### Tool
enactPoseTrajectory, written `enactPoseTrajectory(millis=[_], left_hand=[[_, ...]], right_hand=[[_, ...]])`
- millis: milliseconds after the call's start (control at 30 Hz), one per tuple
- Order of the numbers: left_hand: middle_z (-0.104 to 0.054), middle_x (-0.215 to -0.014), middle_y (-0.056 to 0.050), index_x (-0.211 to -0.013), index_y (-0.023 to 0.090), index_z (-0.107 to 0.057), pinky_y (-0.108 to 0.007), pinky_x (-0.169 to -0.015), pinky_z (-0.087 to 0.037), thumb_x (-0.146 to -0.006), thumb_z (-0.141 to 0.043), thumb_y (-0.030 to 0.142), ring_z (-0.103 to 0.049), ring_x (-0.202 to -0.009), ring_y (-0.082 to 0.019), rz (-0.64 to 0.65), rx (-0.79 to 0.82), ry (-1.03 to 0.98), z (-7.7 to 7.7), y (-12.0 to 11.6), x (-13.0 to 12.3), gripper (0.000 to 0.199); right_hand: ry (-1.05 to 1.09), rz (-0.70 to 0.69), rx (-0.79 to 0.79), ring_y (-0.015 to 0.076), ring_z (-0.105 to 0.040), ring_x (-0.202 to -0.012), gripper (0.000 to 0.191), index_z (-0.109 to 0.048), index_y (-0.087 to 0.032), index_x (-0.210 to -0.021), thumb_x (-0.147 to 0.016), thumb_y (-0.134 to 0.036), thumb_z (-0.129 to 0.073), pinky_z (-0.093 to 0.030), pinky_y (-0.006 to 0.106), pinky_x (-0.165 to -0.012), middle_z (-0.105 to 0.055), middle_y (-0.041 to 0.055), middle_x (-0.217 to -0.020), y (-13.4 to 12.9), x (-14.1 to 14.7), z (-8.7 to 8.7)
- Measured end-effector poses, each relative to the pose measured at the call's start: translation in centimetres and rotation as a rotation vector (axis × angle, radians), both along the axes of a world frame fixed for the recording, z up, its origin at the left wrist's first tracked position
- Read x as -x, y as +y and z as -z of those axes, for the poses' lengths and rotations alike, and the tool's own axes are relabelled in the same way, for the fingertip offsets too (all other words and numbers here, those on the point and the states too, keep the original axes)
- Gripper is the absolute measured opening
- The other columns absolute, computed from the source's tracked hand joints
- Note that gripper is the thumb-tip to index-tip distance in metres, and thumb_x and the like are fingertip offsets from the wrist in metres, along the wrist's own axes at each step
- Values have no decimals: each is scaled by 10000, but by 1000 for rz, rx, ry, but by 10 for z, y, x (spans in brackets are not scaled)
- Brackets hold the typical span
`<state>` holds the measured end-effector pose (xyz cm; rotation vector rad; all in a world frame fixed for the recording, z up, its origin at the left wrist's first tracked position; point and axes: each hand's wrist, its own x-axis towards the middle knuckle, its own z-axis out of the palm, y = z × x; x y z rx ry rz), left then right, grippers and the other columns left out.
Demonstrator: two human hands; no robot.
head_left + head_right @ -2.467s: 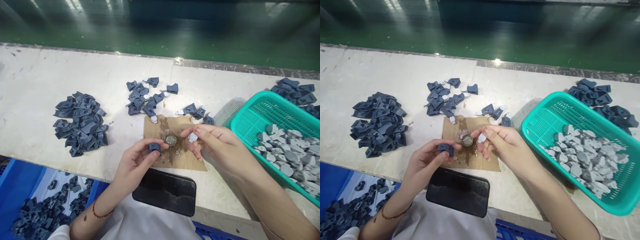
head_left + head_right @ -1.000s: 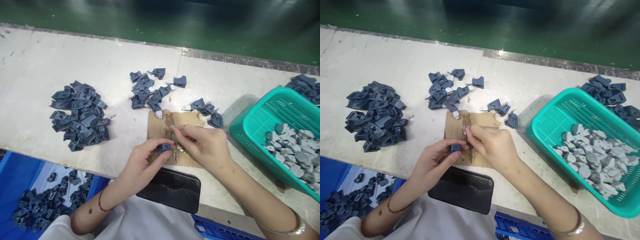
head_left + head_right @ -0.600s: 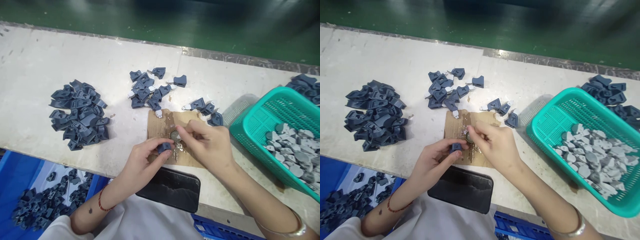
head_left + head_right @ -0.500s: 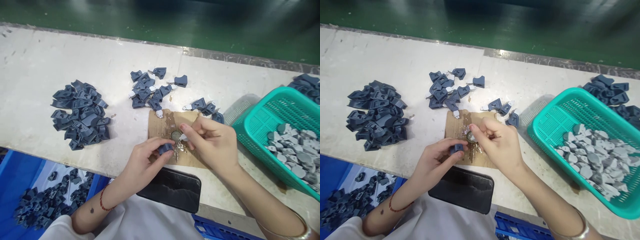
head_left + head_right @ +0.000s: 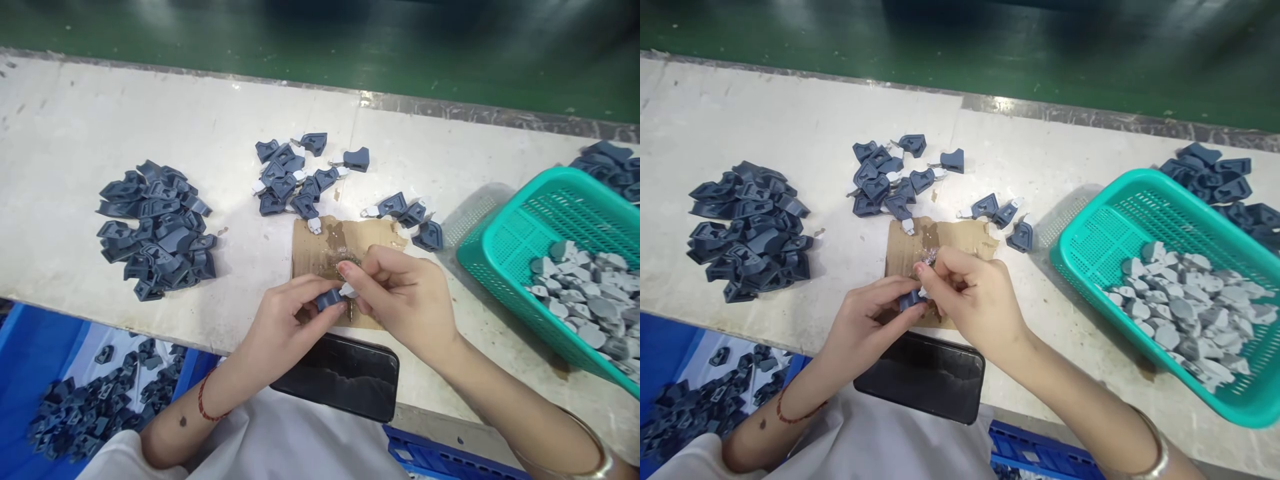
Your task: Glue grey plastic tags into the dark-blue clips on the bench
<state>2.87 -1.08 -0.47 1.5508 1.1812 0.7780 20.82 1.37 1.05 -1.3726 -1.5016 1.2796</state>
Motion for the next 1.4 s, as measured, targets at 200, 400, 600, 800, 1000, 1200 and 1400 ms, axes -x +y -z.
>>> enactPoseTrajectory(millis=[200, 400, 600, 800, 1000, 1200, 1400], left_hand=[[-703, -867, 1, -1103, 180, -769, -167, -554, -445, -964, -671, 207, -573, -648, -80, 13, 13, 6, 0, 1, 0, 172], [-702, -871, -8, -1117, 180, -758, -198, -577, -449, -981, -639, 226, -568, -647, -102, 37, 44, 26, -4, 3, 0, 187], [-646, -795, -6, -894, 153, -706, -212, -600, -426, -1012, -588, 236, -544, -658, -110, 75, 34, 46, -5, 4, 1, 187], [-629, -742, 8, -885, 163, -693, -213, -610, -442, -1008, -599, 273, -576, -671, -118, 64, 65, 7, -5, 2, 1, 190], [-736, -830, -37, -948, 163, -732, -237, -669, -563, -993, -627, 405, -663, -710, -151, -59, 302, -292, -7, 1, 1, 268], [-684, -761, -22, -874, 172, -687, -231, -633, -510, -1013, -585, 475, -613, -678, -146, -4, 282, -263, -8, 2, 5, 349], [-604, -723, -5, -860, 169, -645, -230, -604, -444, -1024, -549, 491, -541, -659, -136, 53, 285, -223, -9, 3, 4, 374]], right_hand=[[-108, -14, -117, 56, -359, -409, 429, -423, -206, -593, -964, -283, -624, -277, 199, -404, -461, -73, -453, 0, 1, 2], [-225, -58, -322, 51, -309, -422, 425, -398, -202, -605, -969, -197, -617, -251, 199, -399, -393, -86, -477, 0, 0, 1], [-268, -117, -419, 64, -306, -451, 417, -398, -204, -625, -967, -180, -634, -251, 205, -411, -352, -85, -518, 2, 0, 4], [-232, -135, -385, 64, -402, -454, 374, -482, -196, -650, -989, -209, -641, -321, 190, -436, -444, -80, -522, 3, -2, 3], [-253, -288, -593, 209, -675, -853, 275, -626, -169, -1233, -972, -247, -590, -565, 329, -735, -701, 81, -964, 4, -9, 0], [-517, -360, -707, 323, -657, -1069, 536, -512, -135, -1359, -880, -308, -677, -579, 463, -853, -671, 175, -1201, 1, -4, 9], [-479, -313, -749, 265, -671, -908, 371, -564, -178, -1189, -822, -184, -618, -561, 387, -769, -700, 116, -1040, 0, -5, 12]])
